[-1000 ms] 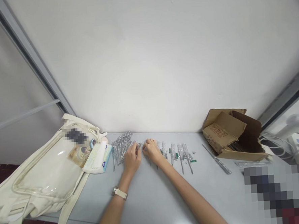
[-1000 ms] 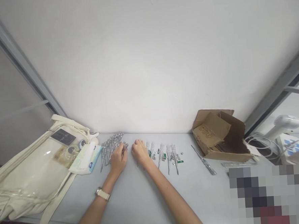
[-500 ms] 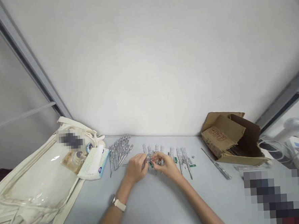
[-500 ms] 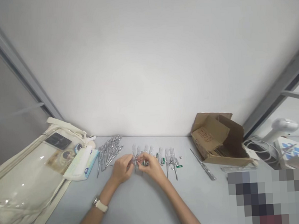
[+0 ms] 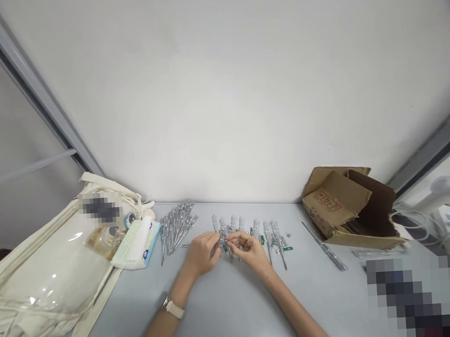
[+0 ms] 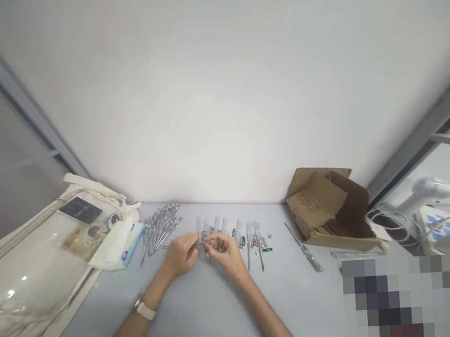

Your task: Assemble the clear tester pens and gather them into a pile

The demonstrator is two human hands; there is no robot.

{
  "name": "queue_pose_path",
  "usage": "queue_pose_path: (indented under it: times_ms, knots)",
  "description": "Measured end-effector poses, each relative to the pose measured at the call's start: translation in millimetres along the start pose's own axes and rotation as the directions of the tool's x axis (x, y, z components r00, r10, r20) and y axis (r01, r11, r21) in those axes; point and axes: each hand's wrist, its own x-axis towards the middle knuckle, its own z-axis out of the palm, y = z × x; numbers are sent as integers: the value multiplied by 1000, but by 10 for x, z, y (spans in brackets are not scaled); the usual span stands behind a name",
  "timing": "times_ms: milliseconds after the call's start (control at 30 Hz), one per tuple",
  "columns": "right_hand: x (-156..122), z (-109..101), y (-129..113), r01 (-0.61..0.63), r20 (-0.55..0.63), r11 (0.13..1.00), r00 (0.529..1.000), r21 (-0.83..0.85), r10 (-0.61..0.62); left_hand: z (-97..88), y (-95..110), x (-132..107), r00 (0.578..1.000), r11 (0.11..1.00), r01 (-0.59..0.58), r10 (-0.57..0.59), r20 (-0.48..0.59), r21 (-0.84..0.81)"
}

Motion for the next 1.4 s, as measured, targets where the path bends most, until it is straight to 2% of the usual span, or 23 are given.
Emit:
queue_pose_path:
  times_ms: [233,500,667,933,1133,1400]
  knots:
    - [-21,31,15,-142,1,975,990,170,144,4,-3,-6,1000,999,6,-7,-27,-31]
    - [-37,62,28,-169,-45,962,982,213,183,-7,25,1,1000,998,-2,1,-30,-55]
    - [-35,80,50,-204,-20,931,975,304,220,-2,20,-6,1000,997,-18,17,-25,-71]
    - [-93,106,-152,-306,157,860,952,408,264,-22,39,-24,995,991,-91,87,-40,-96]
    - [-124,103,-174,-350,215,812,936,467,280,-26,66,-43,991,981,-118,107,-80,-153]
    - [-143,97,-142,-331,330,845,923,421,197,12,79,-43,976,974,-174,152,-154,-146]
